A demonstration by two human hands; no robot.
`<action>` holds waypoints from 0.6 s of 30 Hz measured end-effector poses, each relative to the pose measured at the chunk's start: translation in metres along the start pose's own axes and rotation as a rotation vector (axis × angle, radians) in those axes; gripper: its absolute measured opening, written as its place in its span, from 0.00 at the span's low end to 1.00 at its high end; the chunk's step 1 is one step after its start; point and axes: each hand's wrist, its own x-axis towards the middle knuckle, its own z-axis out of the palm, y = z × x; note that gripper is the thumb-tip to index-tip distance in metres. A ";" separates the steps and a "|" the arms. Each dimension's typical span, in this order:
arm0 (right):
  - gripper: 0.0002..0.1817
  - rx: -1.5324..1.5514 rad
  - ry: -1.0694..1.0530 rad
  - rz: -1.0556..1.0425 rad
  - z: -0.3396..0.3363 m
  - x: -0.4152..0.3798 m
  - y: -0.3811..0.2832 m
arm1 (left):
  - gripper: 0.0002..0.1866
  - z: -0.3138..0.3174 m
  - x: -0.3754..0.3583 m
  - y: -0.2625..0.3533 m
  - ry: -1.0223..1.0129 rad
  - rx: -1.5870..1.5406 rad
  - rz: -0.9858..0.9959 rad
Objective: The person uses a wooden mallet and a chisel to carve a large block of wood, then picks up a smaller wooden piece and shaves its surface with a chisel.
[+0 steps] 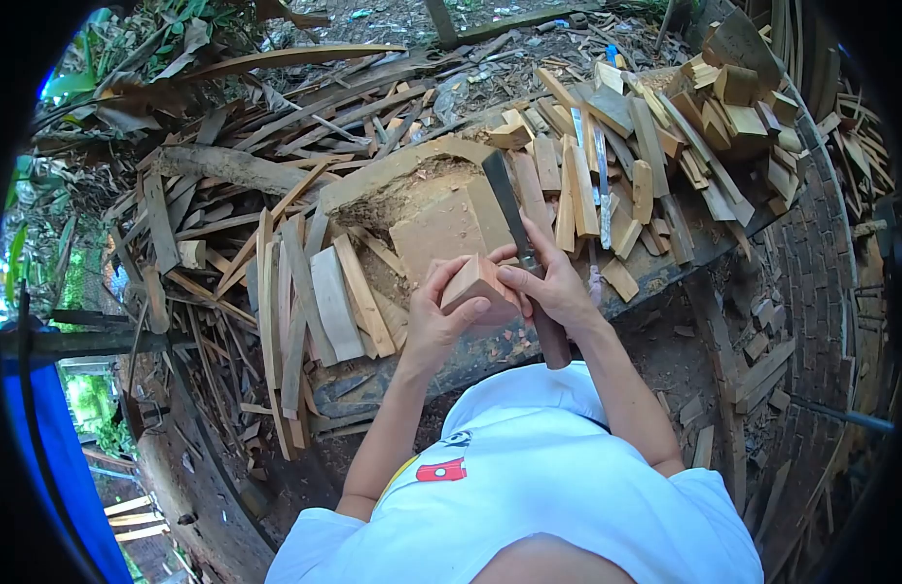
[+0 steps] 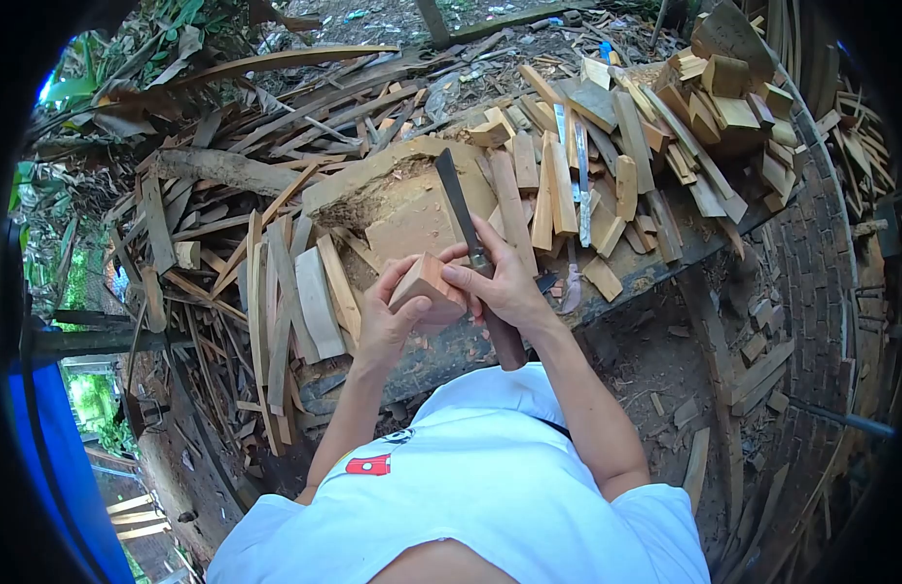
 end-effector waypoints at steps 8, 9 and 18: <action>0.41 -0.328 0.124 -0.058 -0.034 0.006 0.022 | 0.36 -0.009 0.023 -0.043 0.179 0.104 -0.062; 0.40 -0.398 0.138 -0.049 -0.036 0.006 0.023 | 0.36 -0.017 0.029 -0.048 0.174 0.282 -0.046; 0.36 -0.391 0.191 0.050 -0.052 0.002 0.029 | 0.30 -0.050 0.089 -0.090 0.079 0.976 0.140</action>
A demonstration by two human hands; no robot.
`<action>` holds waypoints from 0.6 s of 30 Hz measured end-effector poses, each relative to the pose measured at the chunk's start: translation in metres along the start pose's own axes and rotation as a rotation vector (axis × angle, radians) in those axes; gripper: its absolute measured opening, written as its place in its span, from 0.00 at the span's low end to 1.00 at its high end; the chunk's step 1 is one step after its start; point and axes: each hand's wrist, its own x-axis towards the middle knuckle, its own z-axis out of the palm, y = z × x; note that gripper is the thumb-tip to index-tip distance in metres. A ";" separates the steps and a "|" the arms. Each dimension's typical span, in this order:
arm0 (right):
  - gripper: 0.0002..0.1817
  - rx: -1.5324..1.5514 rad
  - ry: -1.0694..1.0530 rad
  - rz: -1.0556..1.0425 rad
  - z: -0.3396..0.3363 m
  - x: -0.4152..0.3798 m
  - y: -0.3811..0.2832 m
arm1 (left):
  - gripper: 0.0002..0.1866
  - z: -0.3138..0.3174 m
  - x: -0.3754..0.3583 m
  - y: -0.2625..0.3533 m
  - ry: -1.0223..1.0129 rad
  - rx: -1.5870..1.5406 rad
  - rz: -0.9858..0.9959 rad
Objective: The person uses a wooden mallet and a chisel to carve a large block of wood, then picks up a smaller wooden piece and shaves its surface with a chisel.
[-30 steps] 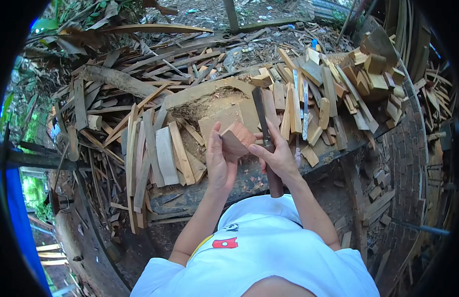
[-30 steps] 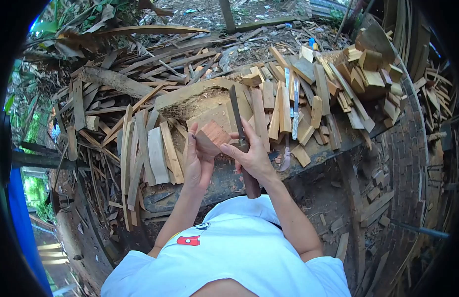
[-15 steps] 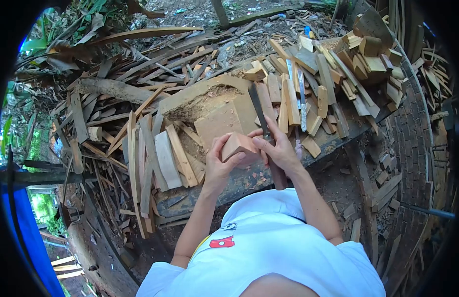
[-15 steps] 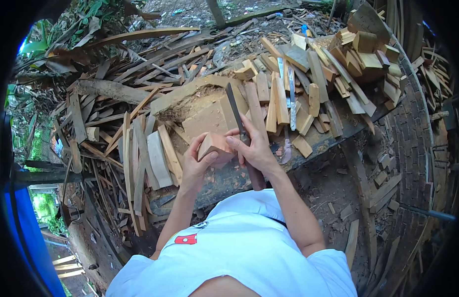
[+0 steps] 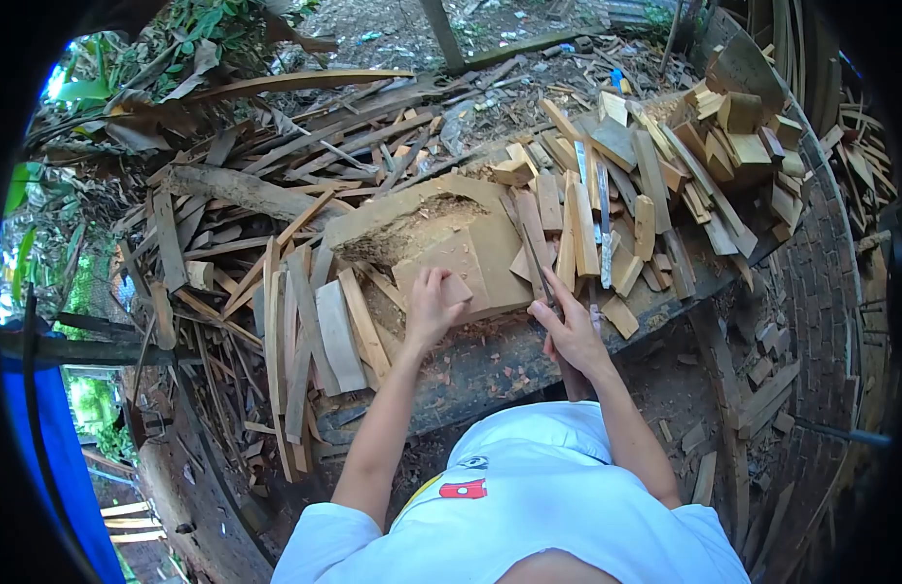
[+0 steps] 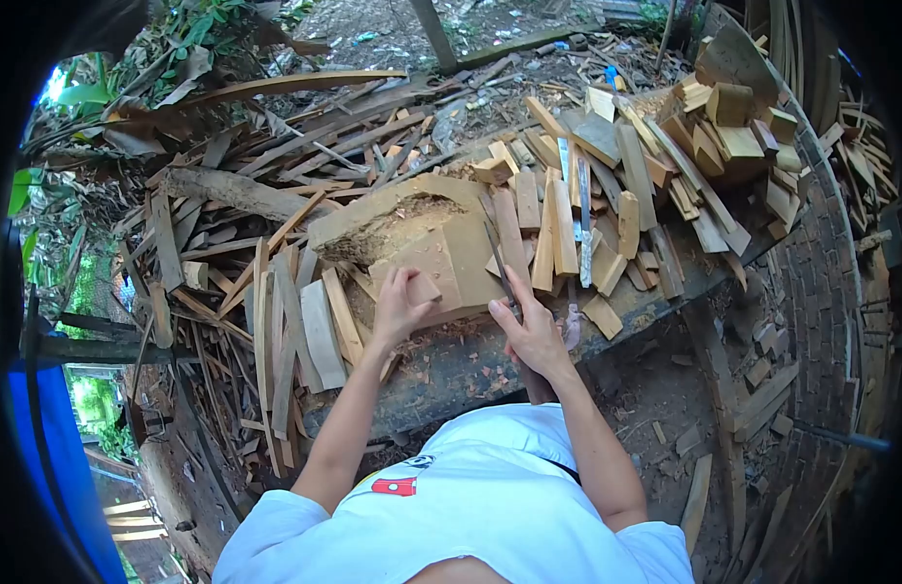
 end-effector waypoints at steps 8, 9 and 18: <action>0.30 -0.007 -0.014 0.120 -0.016 -0.002 0.024 | 0.31 0.016 0.020 -0.020 -0.064 -0.040 -0.044; 0.30 -0.005 -0.015 0.138 -0.015 0.000 0.029 | 0.31 0.014 0.019 -0.018 -0.094 -0.026 -0.078; 0.27 0.010 -0.192 0.252 0.002 0.028 0.072 | 0.19 0.038 0.033 -0.042 0.213 -0.033 -0.282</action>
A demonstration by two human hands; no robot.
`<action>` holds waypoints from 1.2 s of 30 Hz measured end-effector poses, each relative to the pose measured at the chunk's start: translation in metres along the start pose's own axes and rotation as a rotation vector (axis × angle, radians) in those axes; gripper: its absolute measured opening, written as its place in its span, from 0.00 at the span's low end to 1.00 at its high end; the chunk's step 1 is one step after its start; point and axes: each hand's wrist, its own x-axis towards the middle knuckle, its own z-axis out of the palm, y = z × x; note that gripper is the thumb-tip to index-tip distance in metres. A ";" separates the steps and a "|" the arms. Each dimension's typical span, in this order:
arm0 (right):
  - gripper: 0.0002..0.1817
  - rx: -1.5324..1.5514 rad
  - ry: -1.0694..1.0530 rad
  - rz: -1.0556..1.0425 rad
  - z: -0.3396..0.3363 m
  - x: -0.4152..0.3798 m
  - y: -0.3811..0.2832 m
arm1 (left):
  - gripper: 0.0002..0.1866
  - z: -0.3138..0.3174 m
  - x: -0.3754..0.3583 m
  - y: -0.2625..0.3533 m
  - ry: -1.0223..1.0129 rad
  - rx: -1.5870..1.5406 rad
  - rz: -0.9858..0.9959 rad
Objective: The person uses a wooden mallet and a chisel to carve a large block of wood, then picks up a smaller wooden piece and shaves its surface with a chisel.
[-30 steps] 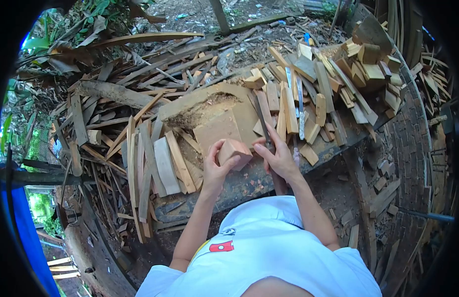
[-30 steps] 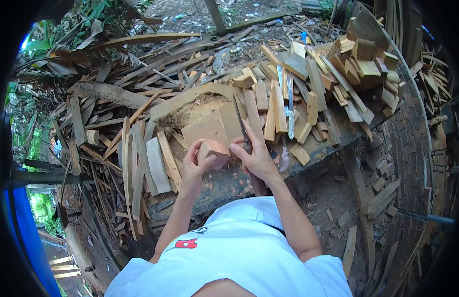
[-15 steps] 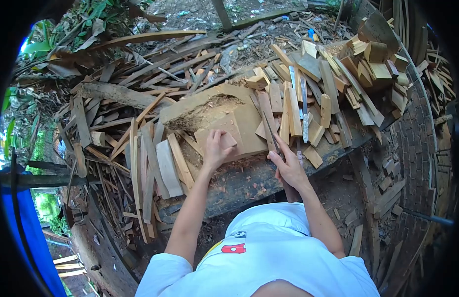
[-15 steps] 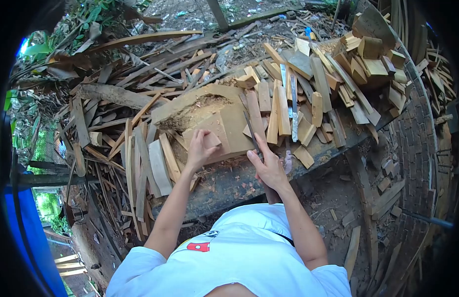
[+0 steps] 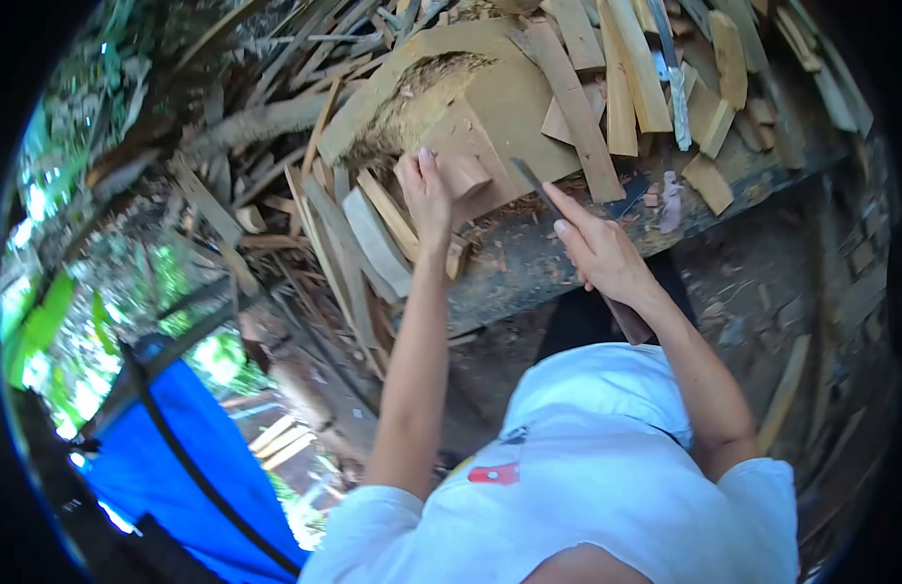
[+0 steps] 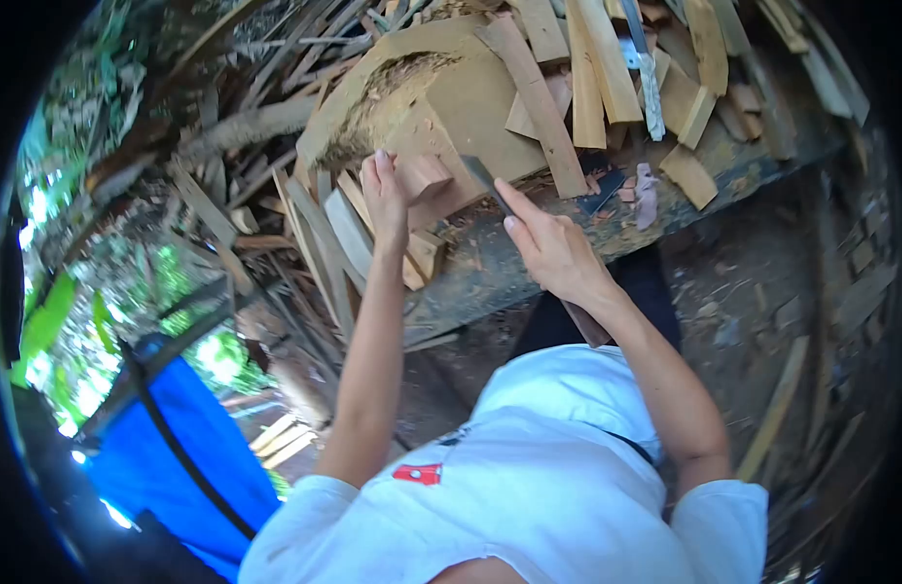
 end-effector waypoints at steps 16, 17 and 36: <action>0.26 -0.004 -0.170 -0.115 0.022 0.036 0.001 | 0.24 0.017 -0.001 0.016 0.109 -0.028 -0.139; 0.26 0.010 -0.124 -0.186 0.025 0.039 0.003 | 0.24 0.016 -0.002 0.016 0.095 -0.033 -0.120; 0.24 -0.093 -0.014 -0.317 0.035 0.063 0.008 | 0.23 0.019 0.000 0.011 0.111 0.062 0.004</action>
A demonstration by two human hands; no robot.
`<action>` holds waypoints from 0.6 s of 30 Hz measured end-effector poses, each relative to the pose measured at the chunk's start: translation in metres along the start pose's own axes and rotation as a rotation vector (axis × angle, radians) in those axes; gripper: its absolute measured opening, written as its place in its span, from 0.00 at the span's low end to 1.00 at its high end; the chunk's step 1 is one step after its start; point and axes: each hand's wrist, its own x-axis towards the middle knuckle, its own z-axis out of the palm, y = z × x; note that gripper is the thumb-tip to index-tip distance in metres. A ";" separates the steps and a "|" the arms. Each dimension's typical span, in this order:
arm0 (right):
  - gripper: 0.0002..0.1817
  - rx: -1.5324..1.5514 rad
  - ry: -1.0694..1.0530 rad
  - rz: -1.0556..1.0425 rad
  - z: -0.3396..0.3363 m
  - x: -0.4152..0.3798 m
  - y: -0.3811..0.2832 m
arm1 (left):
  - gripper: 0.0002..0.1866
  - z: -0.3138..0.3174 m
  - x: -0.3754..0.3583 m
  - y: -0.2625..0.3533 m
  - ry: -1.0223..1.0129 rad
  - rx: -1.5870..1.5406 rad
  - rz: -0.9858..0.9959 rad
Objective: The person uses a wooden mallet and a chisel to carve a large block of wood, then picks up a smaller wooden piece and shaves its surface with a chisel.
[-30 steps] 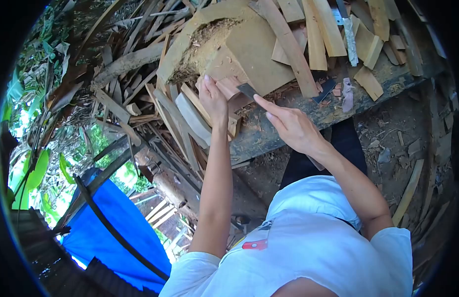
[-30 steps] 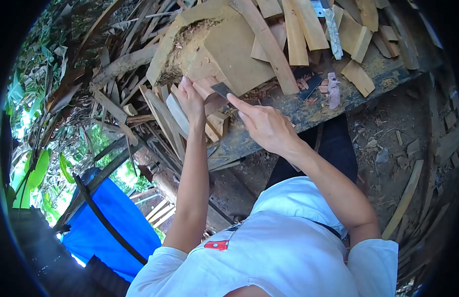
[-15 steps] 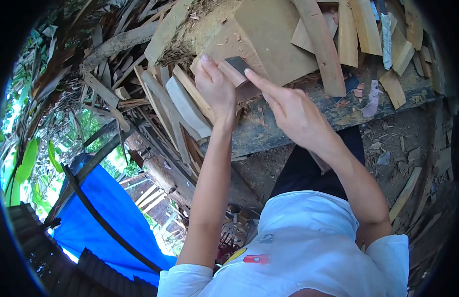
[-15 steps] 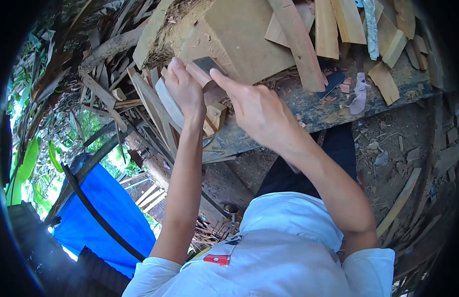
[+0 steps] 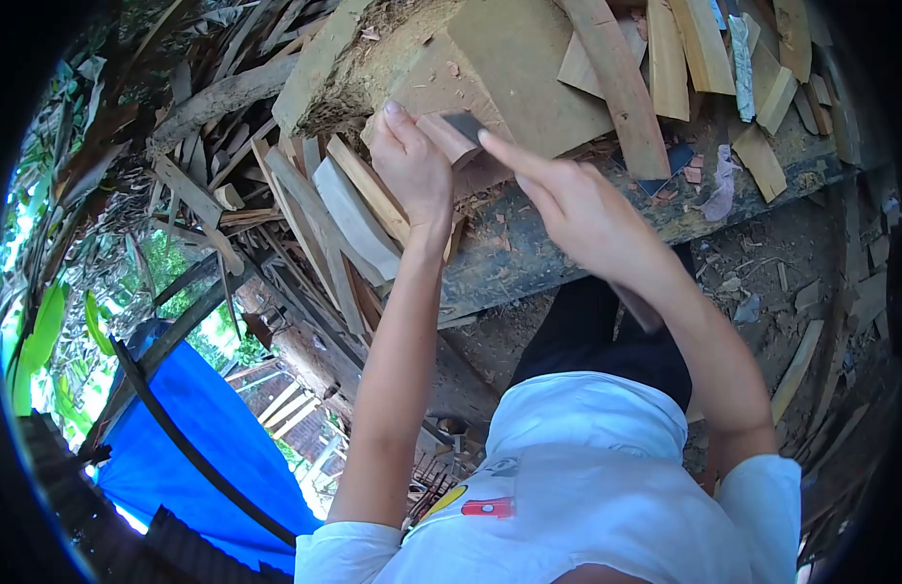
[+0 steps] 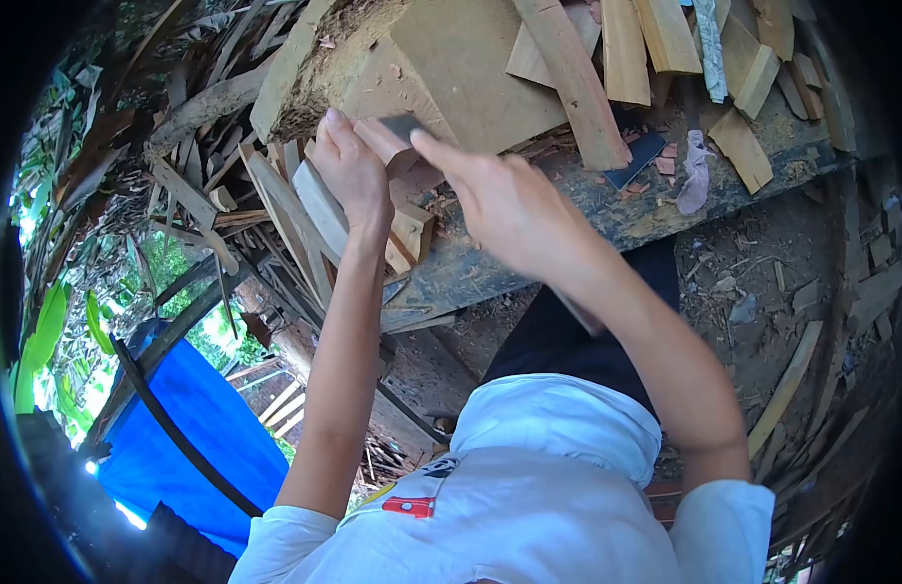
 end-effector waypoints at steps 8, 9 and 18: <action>0.24 0.055 -0.051 0.005 -0.008 -0.015 -0.003 | 0.21 0.000 0.000 0.004 -0.023 -0.049 -0.048; 0.24 0.053 -0.058 0.001 -0.007 -0.015 0.000 | 0.21 0.000 0.001 0.004 -0.020 -0.039 -0.041; 0.28 -0.089 0.015 -0.008 0.013 0.016 0.011 | 0.21 -0.004 0.003 0.004 -0.059 -0.021 -0.031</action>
